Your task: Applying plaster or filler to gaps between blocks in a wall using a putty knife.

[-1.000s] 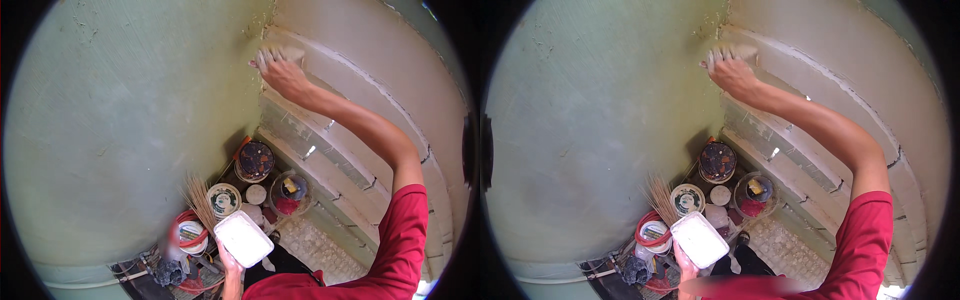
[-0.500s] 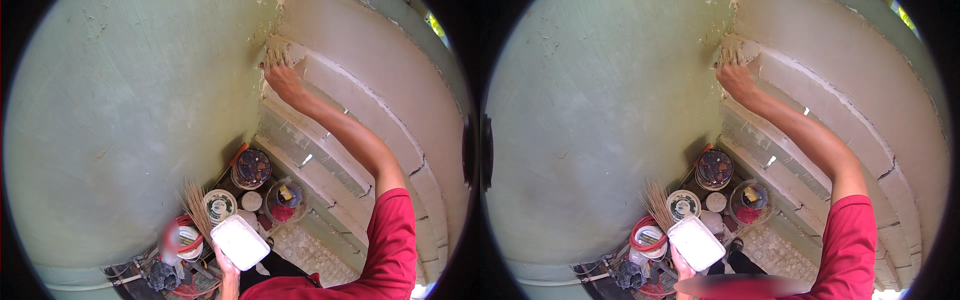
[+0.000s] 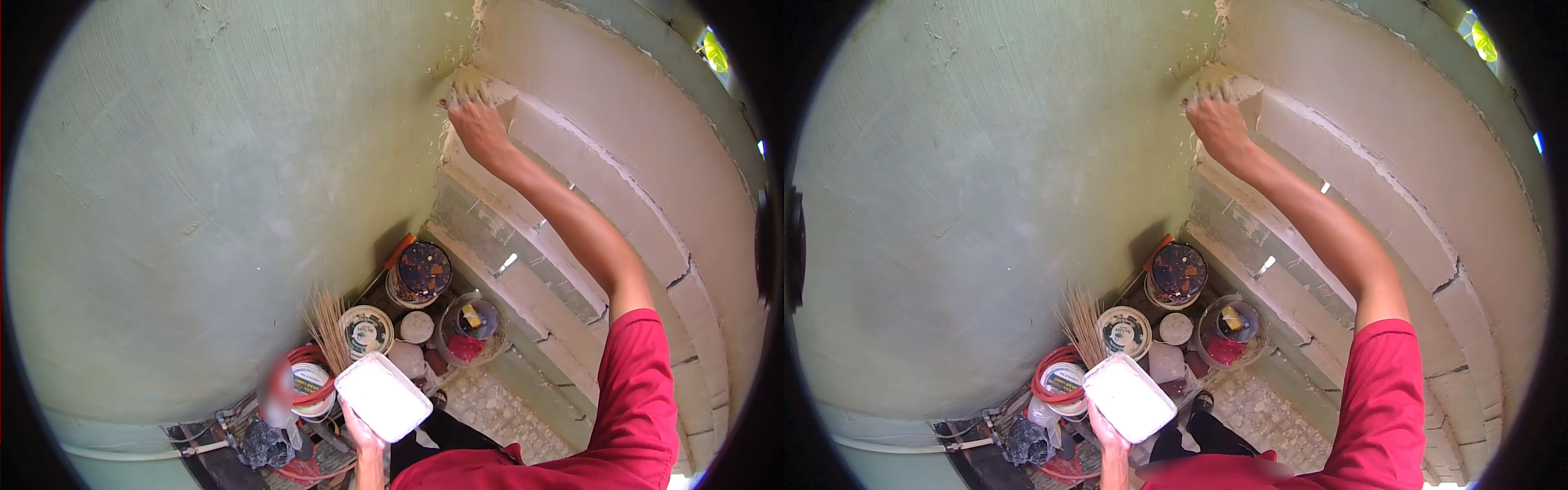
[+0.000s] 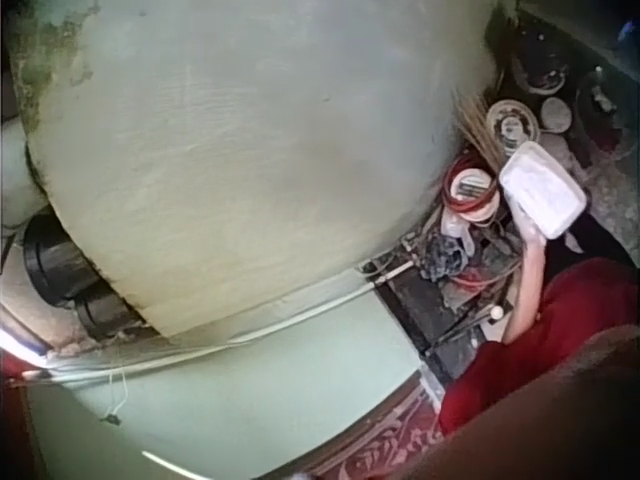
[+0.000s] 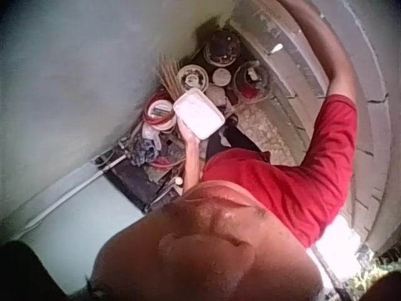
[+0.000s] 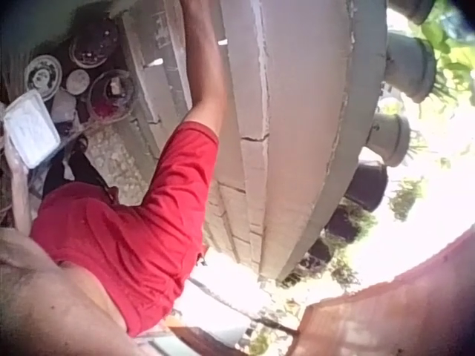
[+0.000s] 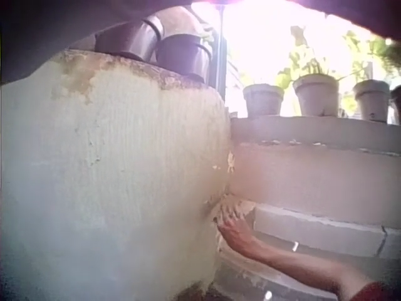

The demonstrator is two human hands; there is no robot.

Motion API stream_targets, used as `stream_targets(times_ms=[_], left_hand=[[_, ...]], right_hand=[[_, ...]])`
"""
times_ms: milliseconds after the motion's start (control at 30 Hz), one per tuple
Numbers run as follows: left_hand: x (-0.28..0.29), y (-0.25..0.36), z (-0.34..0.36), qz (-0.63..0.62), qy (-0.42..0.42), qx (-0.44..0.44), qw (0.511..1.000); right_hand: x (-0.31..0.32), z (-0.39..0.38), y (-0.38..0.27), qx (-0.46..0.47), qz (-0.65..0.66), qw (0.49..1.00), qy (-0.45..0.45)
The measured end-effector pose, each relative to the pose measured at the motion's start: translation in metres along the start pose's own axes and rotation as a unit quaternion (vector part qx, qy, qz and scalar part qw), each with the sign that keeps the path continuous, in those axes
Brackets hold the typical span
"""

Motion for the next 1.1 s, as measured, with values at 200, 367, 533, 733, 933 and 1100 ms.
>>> stream_targets(times_ms=[200, 367, 533, 733, 933, 1100], left_hand=[[0.001, 0.0, -0.003, -0.002, -0.016, -0.002, 1.0], [0.007, 0.006, -0.006, 0.006, -0.008, -0.015, 1.0], [0.007, 0.003, -0.006, 0.0, -0.018, -0.01, 1.0], [0.004, -0.001, -0.012, 0.01, -0.022, -0.014, 1.0], [0.0, -0.001, -0.02, 0.023, -0.011, -0.034, 0.999], [0.007, -0.004, -0.018, 0.009, -0.008, -0.035, 0.999]], right_hand=[[-0.023, -0.051, -0.024, 0.033, -0.046, 0.992, 0.115], [0.026, -0.043, -0.021, 0.014, 0.221, 0.974, -0.054], [0.004, -0.036, 0.027, -0.027, 0.294, 0.947, -0.123], [-0.005, 0.009, 0.087, -0.062, 0.237, 0.969, -0.013], [0.018, 0.011, 0.088, -0.084, 0.304, 0.948, 0.03], [0.005, 0.01, 0.093, -0.151, 0.3, 0.94, -0.062]])
Point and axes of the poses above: each hand's wrist, its own z-axis towards the middle knuckle, its own x-axis out of the back of the hand, y = z × x, the point moved 2 cm from there along z, towards the middle knuckle, and after that the axes turned 15 degrees about -z, right-handed, at the moved point
